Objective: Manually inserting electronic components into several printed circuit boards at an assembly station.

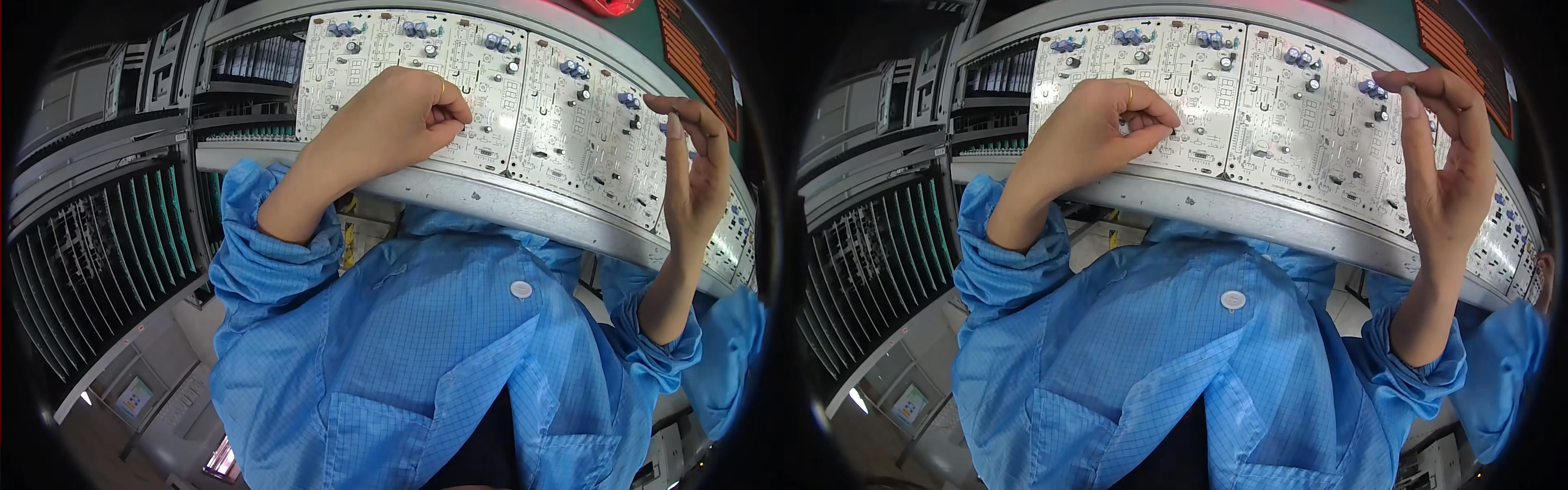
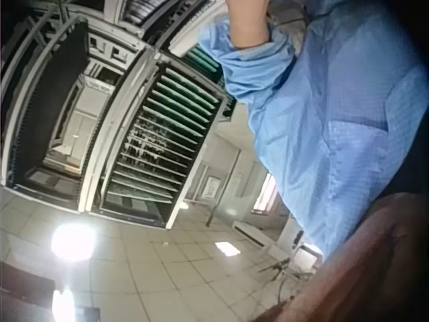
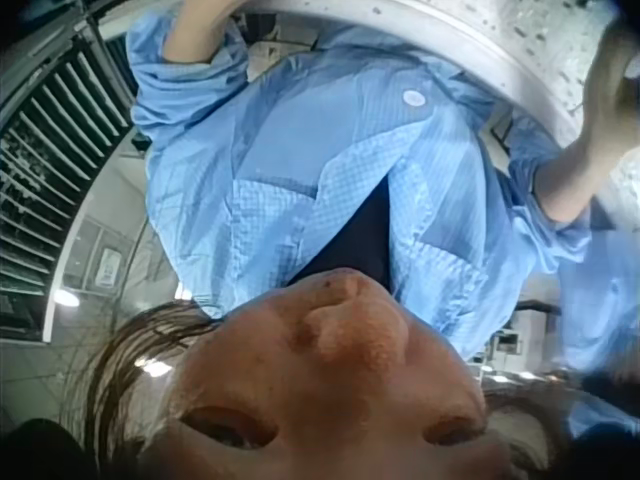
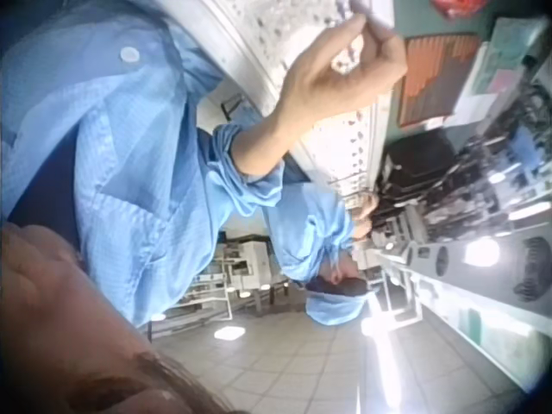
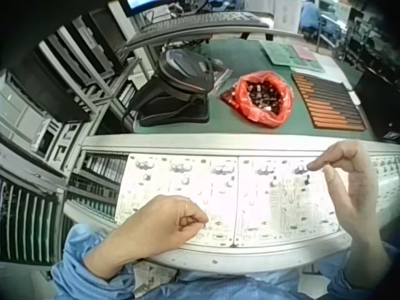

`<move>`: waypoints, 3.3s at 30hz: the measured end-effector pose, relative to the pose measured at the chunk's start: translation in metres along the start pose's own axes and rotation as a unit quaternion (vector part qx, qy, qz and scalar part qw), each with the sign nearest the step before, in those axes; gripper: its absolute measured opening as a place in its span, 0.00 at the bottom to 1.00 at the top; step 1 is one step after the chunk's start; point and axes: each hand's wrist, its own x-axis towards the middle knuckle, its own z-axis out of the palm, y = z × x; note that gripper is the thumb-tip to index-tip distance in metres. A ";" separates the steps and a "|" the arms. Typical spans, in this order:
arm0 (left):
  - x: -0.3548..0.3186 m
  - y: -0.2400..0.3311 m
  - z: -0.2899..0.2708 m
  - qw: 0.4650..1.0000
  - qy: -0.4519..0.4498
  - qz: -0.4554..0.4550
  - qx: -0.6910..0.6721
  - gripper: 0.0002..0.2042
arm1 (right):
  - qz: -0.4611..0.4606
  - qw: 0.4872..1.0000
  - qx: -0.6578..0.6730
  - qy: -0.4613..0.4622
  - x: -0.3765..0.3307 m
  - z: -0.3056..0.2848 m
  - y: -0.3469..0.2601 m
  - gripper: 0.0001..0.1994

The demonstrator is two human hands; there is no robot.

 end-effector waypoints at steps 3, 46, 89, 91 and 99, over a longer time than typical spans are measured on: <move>0.000 0.002 0.000 1.000 0.008 0.010 0.009 0.07 | 0.001 1.000 0.011 -0.001 -0.003 0.005 -0.003 0.09; 0.214 0.067 -0.006 0.934 0.136 0.141 0.300 0.06 | 0.103 0.983 0.150 0.037 -0.039 0.013 -0.030 0.09; -0.052 -0.033 -0.033 0.938 0.273 -0.032 -0.213 0.07 | 0.071 0.990 -0.061 -0.104 0.048 0.104 -0.058 0.08; -0.060 -0.041 -0.022 0.887 0.302 -0.070 -0.341 0.08 | 0.031 0.986 -0.133 -0.092 0.057 0.115 -0.059 0.08; -0.070 -0.058 -0.012 0.931 0.274 -0.027 -0.239 0.08 | 0.040 0.978 -0.183 -0.091 0.076 0.145 -0.054 0.07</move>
